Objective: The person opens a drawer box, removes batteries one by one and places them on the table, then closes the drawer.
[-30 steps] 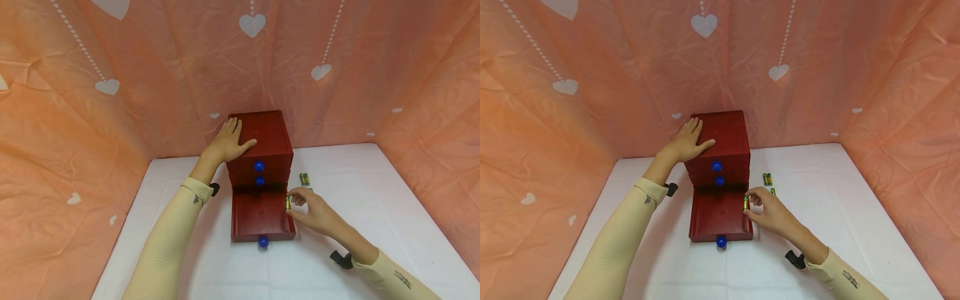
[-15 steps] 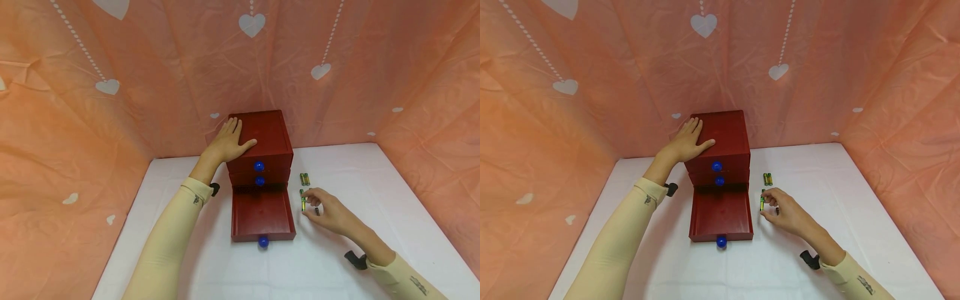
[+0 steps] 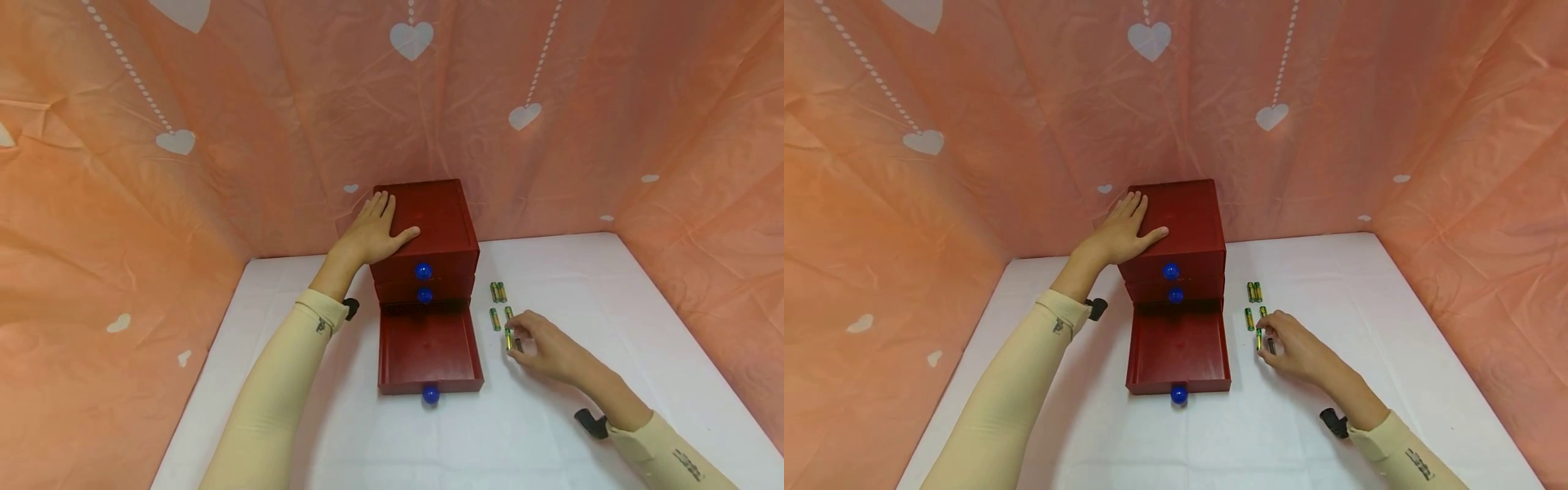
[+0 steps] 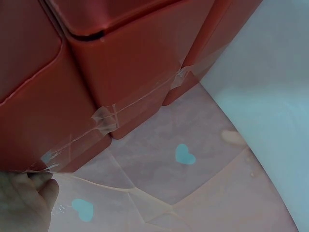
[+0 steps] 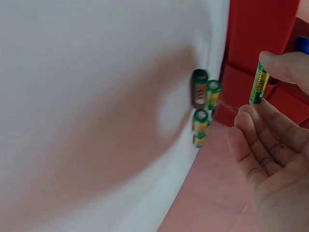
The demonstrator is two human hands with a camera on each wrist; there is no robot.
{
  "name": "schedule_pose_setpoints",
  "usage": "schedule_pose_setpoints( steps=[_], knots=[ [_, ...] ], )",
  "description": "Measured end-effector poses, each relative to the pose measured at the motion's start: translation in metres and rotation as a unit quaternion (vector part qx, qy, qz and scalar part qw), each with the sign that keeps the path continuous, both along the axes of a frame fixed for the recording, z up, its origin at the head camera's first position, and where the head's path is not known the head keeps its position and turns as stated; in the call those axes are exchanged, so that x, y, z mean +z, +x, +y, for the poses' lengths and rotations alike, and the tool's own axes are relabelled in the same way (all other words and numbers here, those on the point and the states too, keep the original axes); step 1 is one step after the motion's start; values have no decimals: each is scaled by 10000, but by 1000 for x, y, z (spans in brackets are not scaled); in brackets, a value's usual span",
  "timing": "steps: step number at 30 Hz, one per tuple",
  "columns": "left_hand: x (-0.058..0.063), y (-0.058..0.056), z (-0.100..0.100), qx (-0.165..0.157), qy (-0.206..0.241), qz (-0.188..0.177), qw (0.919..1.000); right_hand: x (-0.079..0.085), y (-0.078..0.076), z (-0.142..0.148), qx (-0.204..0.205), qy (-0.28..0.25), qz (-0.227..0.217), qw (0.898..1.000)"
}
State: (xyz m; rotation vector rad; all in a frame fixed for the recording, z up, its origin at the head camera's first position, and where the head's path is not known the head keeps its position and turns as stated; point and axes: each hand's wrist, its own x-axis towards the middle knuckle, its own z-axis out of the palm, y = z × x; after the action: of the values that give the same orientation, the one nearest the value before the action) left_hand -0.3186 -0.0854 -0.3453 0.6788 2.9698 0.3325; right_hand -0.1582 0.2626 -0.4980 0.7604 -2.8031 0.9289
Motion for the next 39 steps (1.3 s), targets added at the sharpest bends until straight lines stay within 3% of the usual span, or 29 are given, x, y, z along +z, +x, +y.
schedule_pose_setpoints(
  steps=[19, 39],
  knots=[
    [1, 0, 0, 21, -21, -17, 10000, -15, -5, 7, -81, 592, -206, 9980],
    [-1, 0, 0, 21, 9, -2, 10000, -13, -5, 3, -104, 947, -650, 9933]
  ],
)
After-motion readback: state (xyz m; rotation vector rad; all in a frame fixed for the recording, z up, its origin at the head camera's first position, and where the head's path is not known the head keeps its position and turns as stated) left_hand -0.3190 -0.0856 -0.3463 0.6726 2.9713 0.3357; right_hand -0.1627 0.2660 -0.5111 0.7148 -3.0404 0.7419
